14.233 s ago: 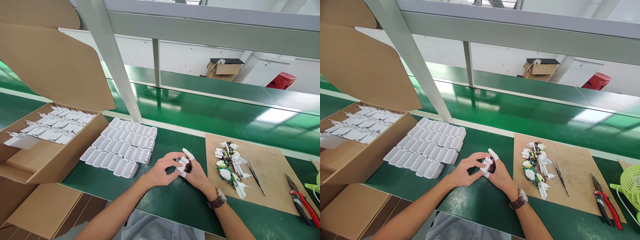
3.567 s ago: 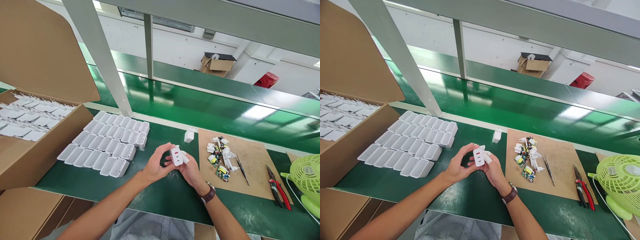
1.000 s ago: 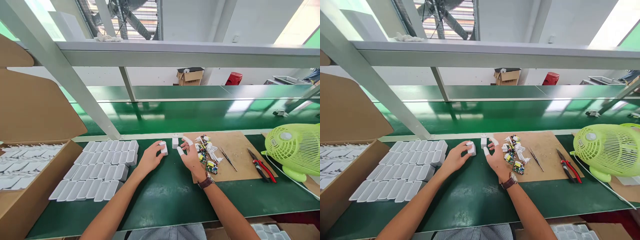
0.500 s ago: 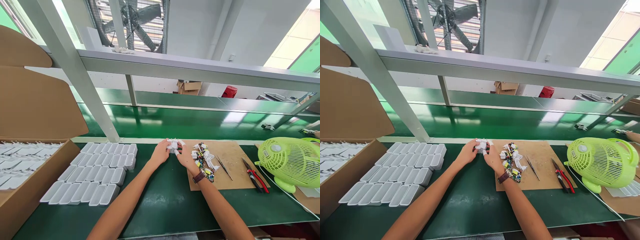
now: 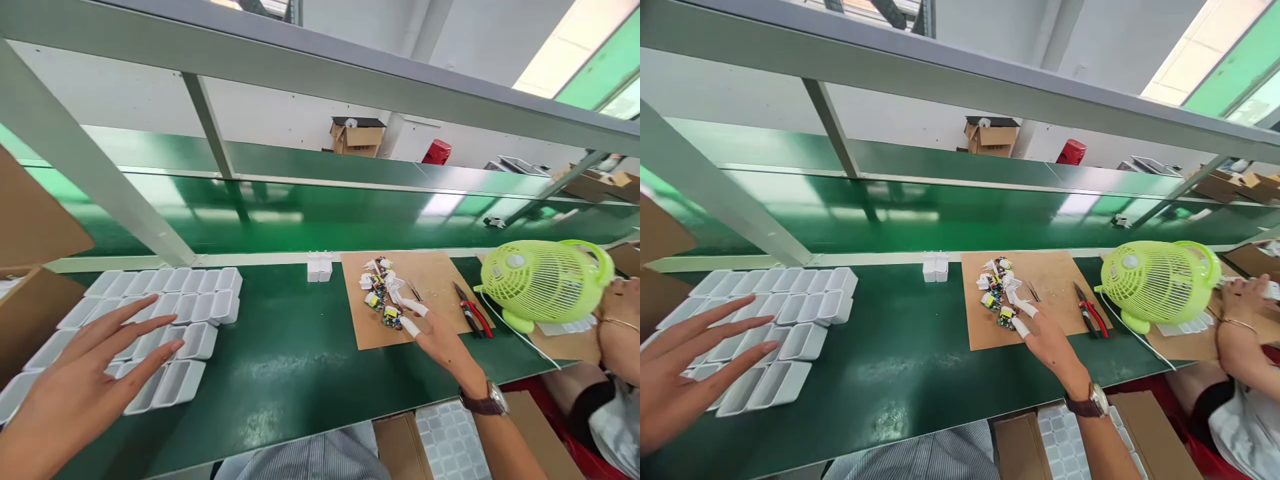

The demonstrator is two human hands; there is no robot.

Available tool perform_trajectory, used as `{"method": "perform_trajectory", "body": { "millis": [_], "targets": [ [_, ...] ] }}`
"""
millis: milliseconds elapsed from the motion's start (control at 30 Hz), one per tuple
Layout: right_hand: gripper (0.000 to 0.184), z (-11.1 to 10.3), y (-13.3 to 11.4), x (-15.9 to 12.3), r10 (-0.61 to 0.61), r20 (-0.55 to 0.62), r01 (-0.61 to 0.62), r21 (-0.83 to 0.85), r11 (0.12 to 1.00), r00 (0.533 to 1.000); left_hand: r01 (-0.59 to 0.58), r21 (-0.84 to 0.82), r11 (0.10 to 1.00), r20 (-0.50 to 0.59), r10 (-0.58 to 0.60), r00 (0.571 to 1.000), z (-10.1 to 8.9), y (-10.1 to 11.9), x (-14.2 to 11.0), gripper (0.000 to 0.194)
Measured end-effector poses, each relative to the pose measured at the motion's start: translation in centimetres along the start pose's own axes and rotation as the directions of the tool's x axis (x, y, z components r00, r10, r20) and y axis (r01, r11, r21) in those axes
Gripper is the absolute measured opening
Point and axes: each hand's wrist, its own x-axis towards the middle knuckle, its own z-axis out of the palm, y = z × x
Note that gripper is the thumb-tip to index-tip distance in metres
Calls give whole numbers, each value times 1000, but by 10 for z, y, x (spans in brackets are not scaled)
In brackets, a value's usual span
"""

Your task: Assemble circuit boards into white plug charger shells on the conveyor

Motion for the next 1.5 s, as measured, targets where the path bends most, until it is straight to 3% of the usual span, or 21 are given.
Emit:
{"method": "perform_trajectory", "body": {
  "millis": [100, 267, 333, 433, 567, 667, 767, 867, 1000, 1167, 1233, 1367, 1500],
  "targets": [
    [43, 15, 14, -14, -183, 56, 190, -197, 962, 982, -27, 47, 999, 117, 21, 993, 2, -9, -15, 43],
    [29, 38, 37, -9, -261, 141, 297, -458, 838, 955, -146, 98, 984, 283, 113, 952, 5, -4, -30, 32],
    [30, 39, 42, -8, -286, 151, 324, -466, 824, 946, -165, 127, 978, 318, 118, 941, 4, -6, -41, 30],
    [49, 27, 33, -11, -281, 88, 293, -392, 872, 956, -167, 131, 977, 313, 119, 942, 3, -11, -62, 26],
    [63, 6, -13, -18, -208, 68, 218, -182, 959, 976, -170, 50, 984, 253, 152, 955, 5, -5, -77, 22],
    [64, 16, -62, -14, -230, 144, 241, -68, 968, 963, -211, -73, 975, 269, 223, 937, 13, 20, -70, 18],
    [60, 56, -106, 1, -333, 138, 344, -66, 936, 933, -241, -214, 947, 318, 301, 899, 37, 52, -48, 15],
    [56, 95, -135, 20, -348, 238, 386, -135, 913, 907, -298, -291, 909, 336, 389, 858, 71, 74, -17, 16],
    [55, 106, -140, 34, -401, 307, 453, -121, 883, 863, -318, -292, 902, 326, 407, 854, 105, 76, 13, 13],
    [74, 98, -107, 40, -513, 353, 536, 39, 844, 782, -190, -445, 875, 303, 347, 888, 129, 62, 18, 9],
    [73, 101, -96, 44, -502, 396, 514, 83, 854, 769, -100, -533, 840, 281, 288, 915, 138, 60, 14, 22],
    [64, 99, -95, 57, -491, 413, 463, 172, 869, 767, 33, -573, 819, 298, 171, 939, 153, 57, 6, 70],
    [61, 88, -111, 72, -468, 306, 370, 329, 869, 829, 78, -532, 843, 326, 119, 938, 159, 58, -3, 89]
  ]
}}
